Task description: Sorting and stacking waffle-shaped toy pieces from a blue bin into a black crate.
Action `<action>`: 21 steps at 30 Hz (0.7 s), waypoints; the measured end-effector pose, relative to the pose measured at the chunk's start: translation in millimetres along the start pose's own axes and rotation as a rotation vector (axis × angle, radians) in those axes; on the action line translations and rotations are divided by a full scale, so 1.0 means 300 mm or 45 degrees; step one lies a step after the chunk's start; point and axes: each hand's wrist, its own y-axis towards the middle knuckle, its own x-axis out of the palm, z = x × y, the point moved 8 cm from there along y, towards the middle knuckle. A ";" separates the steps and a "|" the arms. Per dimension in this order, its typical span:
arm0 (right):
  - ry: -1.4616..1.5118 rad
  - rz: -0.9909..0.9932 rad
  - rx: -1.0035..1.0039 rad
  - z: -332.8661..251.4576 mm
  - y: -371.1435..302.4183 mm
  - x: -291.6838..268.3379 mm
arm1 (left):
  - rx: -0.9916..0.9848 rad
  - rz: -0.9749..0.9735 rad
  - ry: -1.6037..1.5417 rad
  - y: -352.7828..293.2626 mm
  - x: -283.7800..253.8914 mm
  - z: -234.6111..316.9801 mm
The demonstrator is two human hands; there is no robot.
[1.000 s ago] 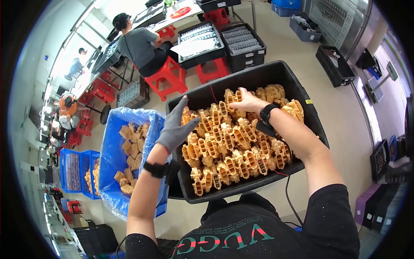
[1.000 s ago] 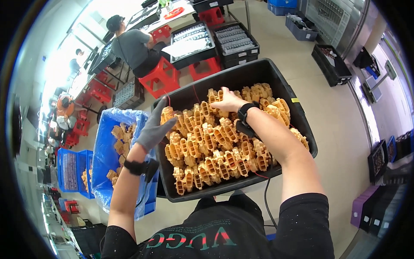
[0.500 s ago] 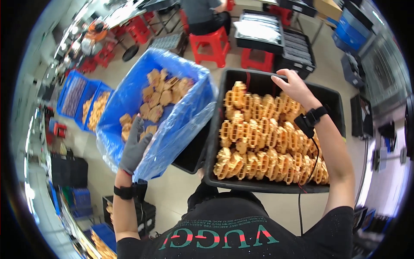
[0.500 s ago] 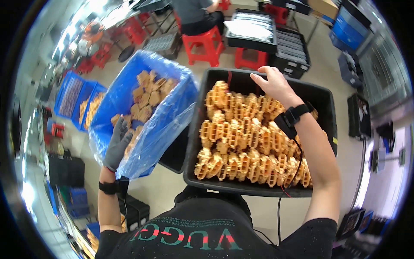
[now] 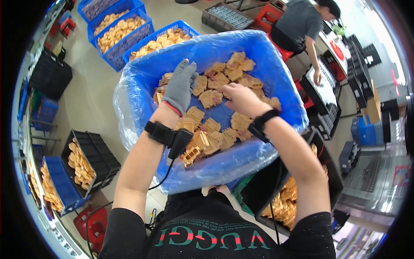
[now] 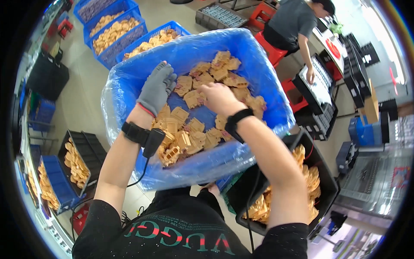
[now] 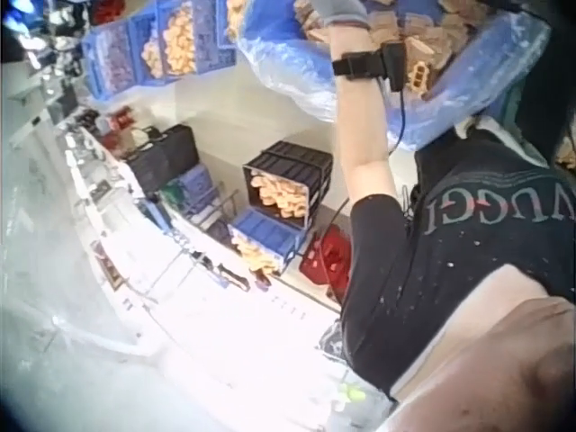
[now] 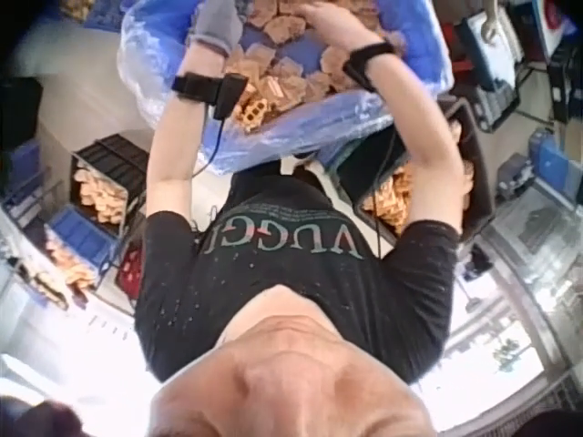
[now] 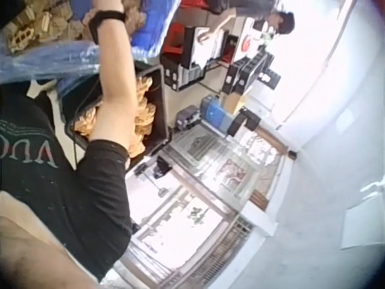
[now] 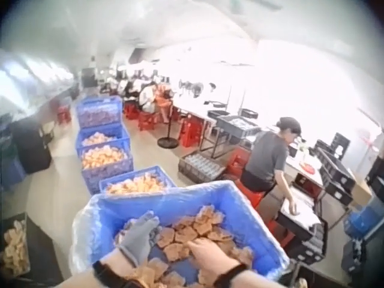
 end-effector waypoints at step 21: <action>1.096 -0.474 0.227 -0.115 0.304 0.082 | -0.505 0.168 -0.384 0.081 -0.200 -0.284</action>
